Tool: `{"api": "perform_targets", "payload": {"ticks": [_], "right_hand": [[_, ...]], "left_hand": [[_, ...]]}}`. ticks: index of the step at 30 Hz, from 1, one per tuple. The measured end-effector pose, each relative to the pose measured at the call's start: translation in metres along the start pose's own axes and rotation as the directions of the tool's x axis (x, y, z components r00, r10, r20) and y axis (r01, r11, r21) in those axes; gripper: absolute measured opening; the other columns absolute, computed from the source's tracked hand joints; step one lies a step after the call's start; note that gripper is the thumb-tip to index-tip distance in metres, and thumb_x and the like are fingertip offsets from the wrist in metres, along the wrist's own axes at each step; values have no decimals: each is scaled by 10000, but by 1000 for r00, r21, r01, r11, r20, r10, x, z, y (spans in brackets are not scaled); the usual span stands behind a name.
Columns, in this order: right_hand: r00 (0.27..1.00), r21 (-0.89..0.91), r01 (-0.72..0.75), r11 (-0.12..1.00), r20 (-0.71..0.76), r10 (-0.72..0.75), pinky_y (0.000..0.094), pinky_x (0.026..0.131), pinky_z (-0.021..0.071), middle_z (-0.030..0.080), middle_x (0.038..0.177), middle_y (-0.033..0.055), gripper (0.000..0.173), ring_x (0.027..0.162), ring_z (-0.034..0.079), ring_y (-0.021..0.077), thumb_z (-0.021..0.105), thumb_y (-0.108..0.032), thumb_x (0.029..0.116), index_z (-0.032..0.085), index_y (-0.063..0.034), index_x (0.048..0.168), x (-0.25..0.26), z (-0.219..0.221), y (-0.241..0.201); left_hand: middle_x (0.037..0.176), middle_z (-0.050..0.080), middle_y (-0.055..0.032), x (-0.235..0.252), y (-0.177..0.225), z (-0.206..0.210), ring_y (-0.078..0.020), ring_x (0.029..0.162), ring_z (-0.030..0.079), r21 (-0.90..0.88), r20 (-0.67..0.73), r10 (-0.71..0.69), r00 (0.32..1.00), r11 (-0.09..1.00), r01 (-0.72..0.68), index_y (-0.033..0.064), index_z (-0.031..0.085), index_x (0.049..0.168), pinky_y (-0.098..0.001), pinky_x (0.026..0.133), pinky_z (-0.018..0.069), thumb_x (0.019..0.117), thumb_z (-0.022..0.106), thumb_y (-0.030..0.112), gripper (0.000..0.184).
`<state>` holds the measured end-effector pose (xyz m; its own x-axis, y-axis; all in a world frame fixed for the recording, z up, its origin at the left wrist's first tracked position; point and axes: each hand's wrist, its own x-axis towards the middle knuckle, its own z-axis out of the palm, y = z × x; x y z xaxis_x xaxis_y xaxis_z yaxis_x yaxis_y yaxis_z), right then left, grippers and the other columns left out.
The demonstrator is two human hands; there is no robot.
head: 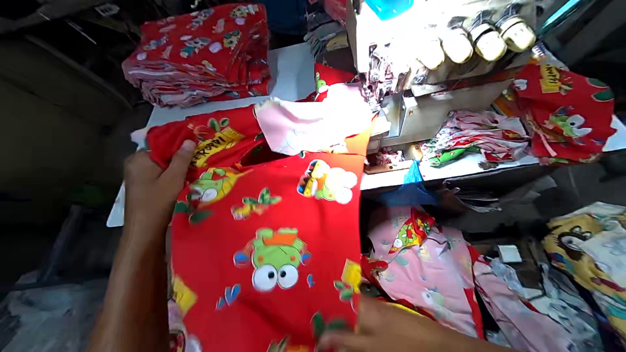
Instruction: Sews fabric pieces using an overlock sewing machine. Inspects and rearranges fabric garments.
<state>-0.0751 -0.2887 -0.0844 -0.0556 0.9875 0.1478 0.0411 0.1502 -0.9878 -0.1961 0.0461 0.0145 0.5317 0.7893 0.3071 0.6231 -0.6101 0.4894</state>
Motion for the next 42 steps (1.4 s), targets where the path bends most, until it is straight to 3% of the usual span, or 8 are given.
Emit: {"api": "perform_targets", "payload": {"ticks": [2, 4, 7, 10, 15, 21, 36, 42], "right_hand": [[961, -419, -274, 866, -165, 224, 502, 776, 592, 719, 929, 194, 266, 873, 726, 321, 602, -207, 1016, 699, 37, 1055, -10, -15, 67], [879, -553, -477, 683, -301, 370, 577, 884, 562, 685, 1167, 231, 308, 1065, 685, 405, 583, -164, 1019, 662, 13, 1258, -19, -38, 103], [862, -526, -437, 729, -476, 173, 436, 940, 576, 696, 1209, 157, 308, 1069, 699, 273, 544, -122, 1034, 672, -23, 1296, -18, -80, 96], [754, -517, -242, 821, -633, -177, 317, 928, 580, 729, 1113, 109, 236, 1028, 703, 153, 555, -100, 1022, 740, -7, 1137, 12, -115, 73], [712, 58, -8, 998, -701, 46, 259, 835, 573, 691, 1162, 69, 313, 967, 677, 81, 604, -111, 1019, 615, -19, 1318, 76, -129, 41], [740, 248, 8, 969, -653, 161, 261, 783, 575, 683, 973, 32, 135, 870, 659, 94, 693, -175, 970, 753, -54, 976, 78, -113, 47], [715, 159, 82, 984, -697, 53, 204, 771, 572, 713, 908, 25, 161, 831, 686, 49, 558, -120, 1049, 667, -15, 1104, 58, -94, 38], [715, 148, 48, 988, -695, 69, 203, 761, 563, 691, 889, 6, 155, 811, 668, 33, 534, -128, 1059, 649, -35, 1106, 53, -99, 39]], "left_hand": [[1047, 628, -389, 13, -10, 27, -485, 990, 640, 83, 146, -47, 988, 996, 35, -200, 570, 1157, -671, 901, 466, 1057, 567, 292, 502], [1221, 577, -403, 12, -28, 68, -581, 1164, 557, 120, 240, -74, 968, 992, 46, -156, 555, 1264, -738, 992, 407, 1038, 619, 205, 431], [1452, 504, -265, -13, -26, 110, -446, 1325, 505, -1, 75, 18, 997, 1000, -18, 24, 460, 1481, -618, 1062, 434, 1066, 543, 249, 479], [1438, 518, -187, -43, 33, 132, -259, 1332, 509, -189, -222, 151, 963, 963, -194, -9, 492, 1414, -425, 1085, 451, 1052, 543, 325, 494], [1301, 517, -165, -57, 100, 182, -271, 1288, 475, -145, -406, 330, 852, 897, -417, 38, 545, 1253, -383, 1087, 396, 878, 779, 202, 471], [1330, 523, -132, -42, 89, 172, -239, 1283, 478, -87, -363, 374, 853, 898, -431, 96, 700, 1139, -349, 1071, 398, 968, 678, 154, 183], [1332, 585, -150, -41, 89, 166, -250, 1250, 550, -147, -283, 453, 845, 850, -505, 62, 728, 1124, -379, 1056, 448, 960, 654, 91, 182], [1288, 639, -26, -15, 78, 111, -63, 1176, 593, -501, 115, 454, 884, 795, -343, 35, 733, 1019, -264, 993, 492, 1023, 605, 157, 176]]}}
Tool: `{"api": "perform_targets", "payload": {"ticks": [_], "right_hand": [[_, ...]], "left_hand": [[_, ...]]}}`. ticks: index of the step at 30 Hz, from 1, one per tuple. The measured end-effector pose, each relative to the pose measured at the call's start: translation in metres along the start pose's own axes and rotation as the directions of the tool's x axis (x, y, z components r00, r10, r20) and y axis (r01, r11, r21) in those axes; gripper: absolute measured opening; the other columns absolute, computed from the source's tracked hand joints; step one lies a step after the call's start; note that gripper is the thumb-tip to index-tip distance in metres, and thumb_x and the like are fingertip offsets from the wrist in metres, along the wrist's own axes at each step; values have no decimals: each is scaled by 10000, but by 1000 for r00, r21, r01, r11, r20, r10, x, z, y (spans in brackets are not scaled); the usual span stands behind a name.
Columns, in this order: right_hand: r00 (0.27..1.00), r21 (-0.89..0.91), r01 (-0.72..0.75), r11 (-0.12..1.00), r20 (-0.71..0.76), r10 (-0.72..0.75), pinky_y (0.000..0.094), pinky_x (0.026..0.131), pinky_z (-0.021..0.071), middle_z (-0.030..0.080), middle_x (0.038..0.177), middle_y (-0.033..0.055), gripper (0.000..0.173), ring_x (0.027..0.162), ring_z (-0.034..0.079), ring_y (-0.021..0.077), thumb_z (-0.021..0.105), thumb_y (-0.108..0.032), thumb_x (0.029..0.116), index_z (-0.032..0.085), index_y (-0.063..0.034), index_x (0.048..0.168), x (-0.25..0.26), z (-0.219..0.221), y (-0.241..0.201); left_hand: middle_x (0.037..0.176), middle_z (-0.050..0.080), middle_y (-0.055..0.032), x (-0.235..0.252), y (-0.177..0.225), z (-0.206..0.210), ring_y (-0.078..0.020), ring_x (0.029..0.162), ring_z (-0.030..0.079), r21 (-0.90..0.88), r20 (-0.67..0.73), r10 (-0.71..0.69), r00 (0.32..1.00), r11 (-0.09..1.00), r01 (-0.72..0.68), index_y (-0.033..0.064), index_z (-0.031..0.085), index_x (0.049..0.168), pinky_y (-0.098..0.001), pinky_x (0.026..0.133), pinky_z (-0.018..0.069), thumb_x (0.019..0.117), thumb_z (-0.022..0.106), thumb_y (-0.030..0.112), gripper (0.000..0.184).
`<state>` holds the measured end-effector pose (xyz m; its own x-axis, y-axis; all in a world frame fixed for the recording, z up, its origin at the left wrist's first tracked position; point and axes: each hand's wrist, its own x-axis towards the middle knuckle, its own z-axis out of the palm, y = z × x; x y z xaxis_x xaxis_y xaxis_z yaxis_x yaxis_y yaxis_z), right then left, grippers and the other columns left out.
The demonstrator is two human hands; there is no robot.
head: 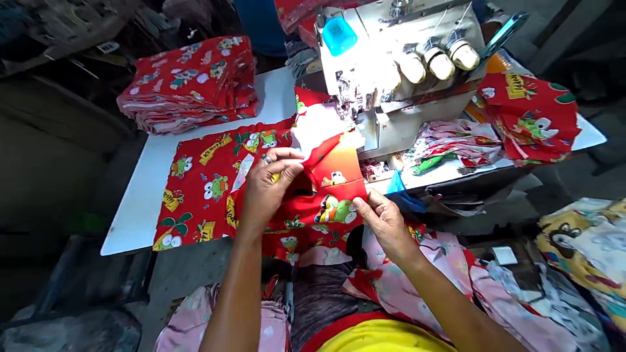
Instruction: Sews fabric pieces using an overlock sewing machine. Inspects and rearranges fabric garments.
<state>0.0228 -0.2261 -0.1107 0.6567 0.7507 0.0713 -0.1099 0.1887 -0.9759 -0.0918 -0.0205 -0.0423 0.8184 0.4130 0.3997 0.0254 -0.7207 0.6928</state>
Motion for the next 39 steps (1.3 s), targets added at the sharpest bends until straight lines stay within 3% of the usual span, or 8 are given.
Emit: {"api": "perform_targets", "payload": {"ticks": [4, 6, 8, 11, 21, 27, 34, 39], "right_hand": [[1000, 29, 6, 1000, -12, -5, 179, 698, 542, 690, 852, 4, 139, 756, 657, 27, 540, -113, 1056, 642, -38, 1111, -1, 3, 2], [1000, 28, 7, 1000, -22, -7, 184, 703, 551, 699, 860, 14, 145, 764, 671, 37, 537, -111, 1057, 640, -32, 1121, -3, 2, 2], [1000, -12, 9, 1000, -28, -10, 184, 726, 561, 707, 880, 18, 161, 788, 680, 34, 536, -121, 1060, 646, -21, 1122, -6, -2, 1], [999, -92, 26, 995, -32, -29, 165, 769, 550, 710, 906, 7, 181, 831, 669, 6, 542, -128, 1052, 669, -9, 1100, -10, -9, 0], [994, -92, 93, 991, -48, -98, 112, 769, 546, 723, 917, -21, 183, 824, 663, -45, 594, -115, 1023, 683, -8, 1142, 27, -13, -14], [991, -90, 107, 990, -74, -114, 121, 766, 556, 730, 937, -15, 188, 818, 671, -33, 613, -81, 1002, 686, -30, 1168, 43, -11, -17], [977, -171, 116, 978, -158, -143, 160, 727, 565, 718, 943, -10, 120, 818, 678, 0, 652, -118, 995, 699, -68, 1092, 50, -13, -17], [972, -163, 152, 975, -156, -178, 163, 703, 552, 674, 983, 17, 114, 815, 646, 30, 655, -102, 988, 710, -41, 1068, 46, -17, -18]], "left_hand": [[949, 695, 63, 39, 1, -6, -11, 863, 662, -272, -10, -331, 944, 909, 316, 96, 677, 1077, -234, 796, 560, 1090, 480, 234, 241], [863, 648, 8, 39, 10, -2, -51, 744, 619, 65, -120, -126, 985, 989, 135, 56, 664, 1061, -232, 688, 525, 1089, 485, 207, 236], [905, 638, -168, 16, 48, 7, -285, 773, 628, 393, 73, 133, 988, 907, -151, -37, 675, 1030, -443, 685, 521, 1058, 522, 134, 231], [822, 687, -114, -22, 70, 43, -243, 583, 633, 521, 276, 291, 916, 756, -397, 64, 758, 988, -361, 479, 490, 999, 601, 167, 188], [652, 566, -62, 19, 84, 62, -184, 483, 464, 665, 126, 155, 980, 720, -199, 65, 763, 1057, -305, 440, 309, 998, 604, 191, 211], [711, 621, -68, 45, 89, 68, -203, 583, 577, 672, 102, 97, 990, 727, -140, 62, 747, 1013, -321, 497, 400, 991, 631, 158, 152], [882, 697, -137, 37, 85, 82, -265, 667, 629, 688, 28, 119, 993, 718, -106, 49, 715, 1267, -370, 542, 443, 960, 673, 98, 314], [1349, 593, -161, 12, 48, 93, -311, 1230, 537, 659, -92, 254, 963, 740, -132, 70, 623, 1392, -403, 1012, 418, 959, 667, 65, 435]]}}
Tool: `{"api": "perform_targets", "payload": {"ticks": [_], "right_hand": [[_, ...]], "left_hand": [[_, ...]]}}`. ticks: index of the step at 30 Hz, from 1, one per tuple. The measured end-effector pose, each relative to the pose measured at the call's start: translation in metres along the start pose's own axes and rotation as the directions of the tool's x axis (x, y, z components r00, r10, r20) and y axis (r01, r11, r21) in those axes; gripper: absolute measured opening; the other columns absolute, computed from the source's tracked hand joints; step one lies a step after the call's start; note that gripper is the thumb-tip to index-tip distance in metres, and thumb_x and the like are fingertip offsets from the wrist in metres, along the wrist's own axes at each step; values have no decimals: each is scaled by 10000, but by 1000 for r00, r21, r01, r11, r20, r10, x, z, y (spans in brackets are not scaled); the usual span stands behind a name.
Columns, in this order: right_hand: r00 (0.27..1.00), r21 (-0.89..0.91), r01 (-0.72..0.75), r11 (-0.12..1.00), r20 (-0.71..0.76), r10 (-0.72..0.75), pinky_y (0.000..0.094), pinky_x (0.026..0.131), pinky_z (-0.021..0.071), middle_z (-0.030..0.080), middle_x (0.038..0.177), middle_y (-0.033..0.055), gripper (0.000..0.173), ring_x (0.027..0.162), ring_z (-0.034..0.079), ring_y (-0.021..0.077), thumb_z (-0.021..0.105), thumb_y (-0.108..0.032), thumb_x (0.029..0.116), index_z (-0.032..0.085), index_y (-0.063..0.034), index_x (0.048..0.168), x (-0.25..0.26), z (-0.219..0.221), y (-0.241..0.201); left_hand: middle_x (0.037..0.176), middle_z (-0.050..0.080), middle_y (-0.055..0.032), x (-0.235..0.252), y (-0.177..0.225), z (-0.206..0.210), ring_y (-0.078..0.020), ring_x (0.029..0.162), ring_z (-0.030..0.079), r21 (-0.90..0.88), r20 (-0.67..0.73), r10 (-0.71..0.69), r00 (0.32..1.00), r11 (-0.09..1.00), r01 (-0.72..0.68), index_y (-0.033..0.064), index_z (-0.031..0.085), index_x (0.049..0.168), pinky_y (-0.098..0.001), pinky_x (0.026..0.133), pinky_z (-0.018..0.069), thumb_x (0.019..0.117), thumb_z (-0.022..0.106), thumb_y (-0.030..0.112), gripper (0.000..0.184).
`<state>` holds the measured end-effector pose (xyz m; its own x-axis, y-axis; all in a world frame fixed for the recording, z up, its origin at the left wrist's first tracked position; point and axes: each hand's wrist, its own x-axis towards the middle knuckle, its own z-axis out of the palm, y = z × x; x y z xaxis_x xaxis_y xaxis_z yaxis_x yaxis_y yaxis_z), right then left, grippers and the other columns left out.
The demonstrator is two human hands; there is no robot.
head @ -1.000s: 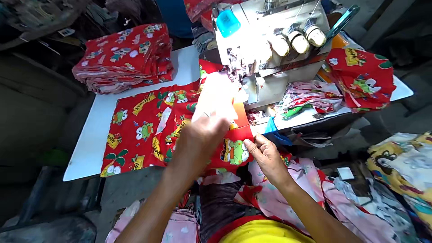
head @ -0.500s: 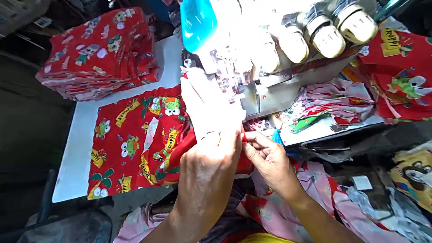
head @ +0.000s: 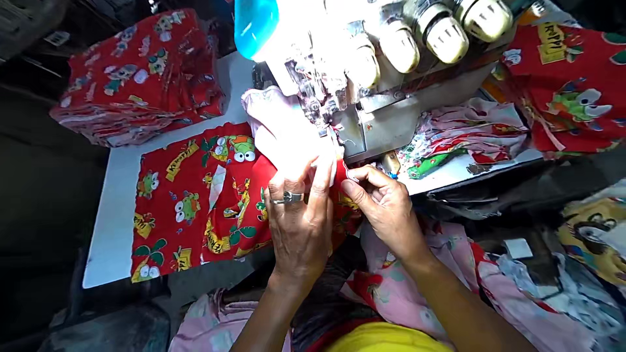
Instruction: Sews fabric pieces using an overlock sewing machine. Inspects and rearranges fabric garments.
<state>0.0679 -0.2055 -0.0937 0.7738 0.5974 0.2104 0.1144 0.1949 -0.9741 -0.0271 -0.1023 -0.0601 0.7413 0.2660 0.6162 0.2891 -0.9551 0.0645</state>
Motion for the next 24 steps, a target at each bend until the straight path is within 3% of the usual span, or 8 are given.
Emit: {"api": "perform_targets", "payload": {"ticks": [3, 7, 9, 12, 16, 18, 21, 24], "right_hand": [[997, 83, -63, 995, 39, 59, 193, 746, 586, 712, 1040, 35, 181, 843, 687, 49, 640, -55, 989, 701, -21, 1157, -4, -2, -3], [995, 157, -98, 983, 33, 94, 206, 659, 601, 726, 918, 35, 149, 719, 695, 65, 659, -42, 977, 703, -27, 1118, -5, -3, -5], [997, 161, -73, 984, 22, 70, 197, 660, 578, 710, 919, 25, 111, 735, 671, 61, 666, -61, 975, 702, -40, 1078, -5, -3, -3], [997, 194, -73, 978, 20, 70, 211, 661, 594, 702, 928, 36, 100, 738, 679, 76, 677, -55, 965, 691, -42, 1063, -4, -3, -1], [994, 249, -108, 963, 38, 102, 251, 672, 628, 714, 911, 57, 129, 714, 707, 104, 669, -12, 959, 691, -15, 1086, -6, -4, -5], [993, 259, -117, 959, 36, 112, 266, 684, 639, 727, 914, 67, 136, 724, 725, 117, 659, -16, 969, 695, -6, 1101, -7, -4, -6], [995, 221, -95, 971, 36, 89, 243, 701, 616, 712, 949, 48, 130, 763, 702, 104, 647, -59, 987, 703, -27, 1100, -7, -5, -5], [996, 246, -89, 965, 37, 83, 265, 706, 627, 710, 949, 61, 102, 772, 711, 121, 663, -50, 974, 695, -25, 1068, -6, -5, -5]], "left_hand": [[1458, 583, -135, -4, -20, 14, -310, 1372, 516, -31, -14, 60, 998, 998, -60, 48, 602, 1417, -473, 1168, 337, 974, 651, 86, 447], [1335, 687, -88, -2, -31, 10, -262, 1333, 582, -178, -114, 132, 985, 972, -151, 72, 737, 1239, -512, 1200, 329, 1008, 630, 105, 256], [1228, 737, -106, -1, -33, 5, -238, 1249, 648, -271, -172, 194, 966, 933, -236, 42, 753, 1142, -459, 1170, 386, 1008, 628, 85, 189], [1116, 767, -111, 2, -35, 8, -207, 1081, 721, -279, -215, 237, 947, 915, -292, 32, 768, 1080, -370, 1026, 513, 977, 674, 73, 145], [1226, 706, -149, 0, -27, 13, -255, 1135, 659, -179, -158, 92, 983, 976, -121, 51, 744, 1193, -345, 973, 503, 949, 710, 105, 252], [1253, 667, -167, 0, -23, 12, -267, 1176, 609, -177, -140, 46, 989, 982, -70, 72, 764, 1165, -346, 988, 474, 940, 715, 116, 235], [1122, 685, -147, -1, -21, 11, -254, 1093, 615, -206, -198, 74, 977, 972, -116, 80, 786, 995, -356, 956, 473, 927, 732, 124, 98], [1142, 707, -127, -3, -23, 12, -283, 1132, 622, -209, -170, 118, 978, 966, -153, 78, 763, 1057, -435, 1022, 439, 953, 651, 82, 154]]}}
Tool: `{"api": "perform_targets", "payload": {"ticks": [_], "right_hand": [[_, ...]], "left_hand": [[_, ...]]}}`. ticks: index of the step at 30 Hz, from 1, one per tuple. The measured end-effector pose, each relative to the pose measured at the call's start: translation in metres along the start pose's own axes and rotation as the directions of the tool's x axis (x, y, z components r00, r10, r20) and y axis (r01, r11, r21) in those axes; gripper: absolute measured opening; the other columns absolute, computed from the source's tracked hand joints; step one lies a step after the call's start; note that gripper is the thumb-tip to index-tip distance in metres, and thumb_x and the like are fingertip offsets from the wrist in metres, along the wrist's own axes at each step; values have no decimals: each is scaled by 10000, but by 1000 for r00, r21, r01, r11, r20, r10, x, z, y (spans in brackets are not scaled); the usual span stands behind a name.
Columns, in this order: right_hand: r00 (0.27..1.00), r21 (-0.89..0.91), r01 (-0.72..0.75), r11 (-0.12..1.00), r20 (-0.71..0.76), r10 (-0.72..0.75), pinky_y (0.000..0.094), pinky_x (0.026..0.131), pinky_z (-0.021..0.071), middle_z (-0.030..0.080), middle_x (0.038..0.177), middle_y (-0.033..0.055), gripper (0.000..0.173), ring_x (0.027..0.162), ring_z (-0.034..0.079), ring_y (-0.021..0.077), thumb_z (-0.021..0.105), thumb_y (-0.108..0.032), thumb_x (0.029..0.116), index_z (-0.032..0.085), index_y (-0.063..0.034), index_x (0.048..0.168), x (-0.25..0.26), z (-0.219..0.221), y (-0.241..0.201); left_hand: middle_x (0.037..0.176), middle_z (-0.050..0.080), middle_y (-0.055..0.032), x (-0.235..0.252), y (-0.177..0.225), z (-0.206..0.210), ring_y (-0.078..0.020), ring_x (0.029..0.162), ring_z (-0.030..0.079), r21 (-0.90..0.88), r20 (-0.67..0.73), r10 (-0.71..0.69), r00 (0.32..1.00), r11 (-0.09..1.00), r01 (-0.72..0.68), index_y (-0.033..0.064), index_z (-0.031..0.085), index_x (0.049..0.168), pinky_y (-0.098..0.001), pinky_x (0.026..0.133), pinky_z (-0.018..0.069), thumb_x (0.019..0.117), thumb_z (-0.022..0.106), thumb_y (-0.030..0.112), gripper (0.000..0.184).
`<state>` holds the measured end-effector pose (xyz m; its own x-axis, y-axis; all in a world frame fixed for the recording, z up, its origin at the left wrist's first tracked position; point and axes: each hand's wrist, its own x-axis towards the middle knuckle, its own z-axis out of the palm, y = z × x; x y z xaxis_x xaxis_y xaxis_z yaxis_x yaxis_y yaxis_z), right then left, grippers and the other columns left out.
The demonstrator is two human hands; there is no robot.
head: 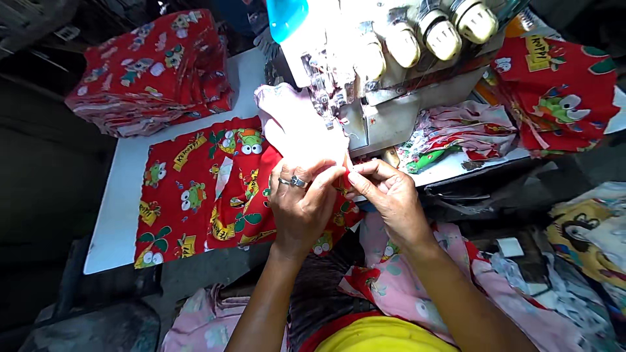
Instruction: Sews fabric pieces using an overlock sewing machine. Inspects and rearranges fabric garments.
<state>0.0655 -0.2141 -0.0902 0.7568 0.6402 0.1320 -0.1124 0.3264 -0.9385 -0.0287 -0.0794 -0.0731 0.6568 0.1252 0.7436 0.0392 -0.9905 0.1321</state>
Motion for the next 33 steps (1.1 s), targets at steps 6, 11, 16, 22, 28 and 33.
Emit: {"api": "perform_targets", "payload": {"ticks": [6, 11, 16, 22, 28, 33], "right_hand": [[1000, 62, -7, 998, -19, 9, 296, 703, 638, 714, 933, 90, 158, 762, 728, 150, 682, 18, 933, 622, -32, 1071, 0, 3, -1], [1000, 20, 11, 1000, -17, -11, 287, 716, 630, 712, 979, 95, 353, 780, 732, 161, 638, 21, 962, 535, -65, 1289, -1, 2, -4], [998, -21, 54, 998, -12, -54, 286, 724, 636, 721, 1003, 82, 353, 789, 740, 157, 639, 5, 972, 512, -59, 1296, -1, 3, -3], [998, -20, 64, 998, -22, -65, 286, 717, 633, 721, 1002, 79, 364, 789, 737, 156, 641, -9, 976, 504, -66, 1308, -2, 5, -2], [998, -25, 63, 998, -27, -63, 289, 731, 624, 721, 1007, 83, 364, 806, 731, 154, 641, 1, 969, 510, -63, 1302, -1, 4, 1], [998, -7, 58, 998, -14, -58, 298, 749, 630, 718, 1012, 86, 376, 818, 735, 160, 634, 27, 963, 508, -60, 1307, -1, 4, 0]], "left_hand": [[1296, 602, -186, 3, -12, 10, -364, 1193, 548, 125, 104, -109, 989, 988, 95, 76, 630, 1378, -500, 1037, 394, 907, 731, 194, 497], [1202, 669, -156, 2, -8, 7, -257, 1154, 613, -82, -54, -87, 995, 993, 83, 78, 766, 1166, -392, 1013, 470, 986, 663, 120, 212], [1223, 682, -148, 2, -3, 5, -280, 1216, 606, -13, -94, -52, 994, 999, 51, 69, 766, 1141, -410, 1055, 461, 953, 729, 130, 201], [1244, 685, -161, 0, -4, 2, -298, 1227, 614, 4, -53, -52, 997, 999, 52, 93, 784, 1118, -430, 1065, 466, 969, 697, 133, 177], [938, 734, -72, -3, 5, -8, -232, 953, 643, 26, -25, 13, 1000, 1000, -13, 119, 817, 972, -386, 895, 456, 925, 759, 153, 82], [927, 735, -72, -4, 7, -11, -240, 926, 641, 38, 16, 11, 1000, 999, -12, 142, 824, 997, -397, 894, 454, 928, 747, 143, 103]]}}
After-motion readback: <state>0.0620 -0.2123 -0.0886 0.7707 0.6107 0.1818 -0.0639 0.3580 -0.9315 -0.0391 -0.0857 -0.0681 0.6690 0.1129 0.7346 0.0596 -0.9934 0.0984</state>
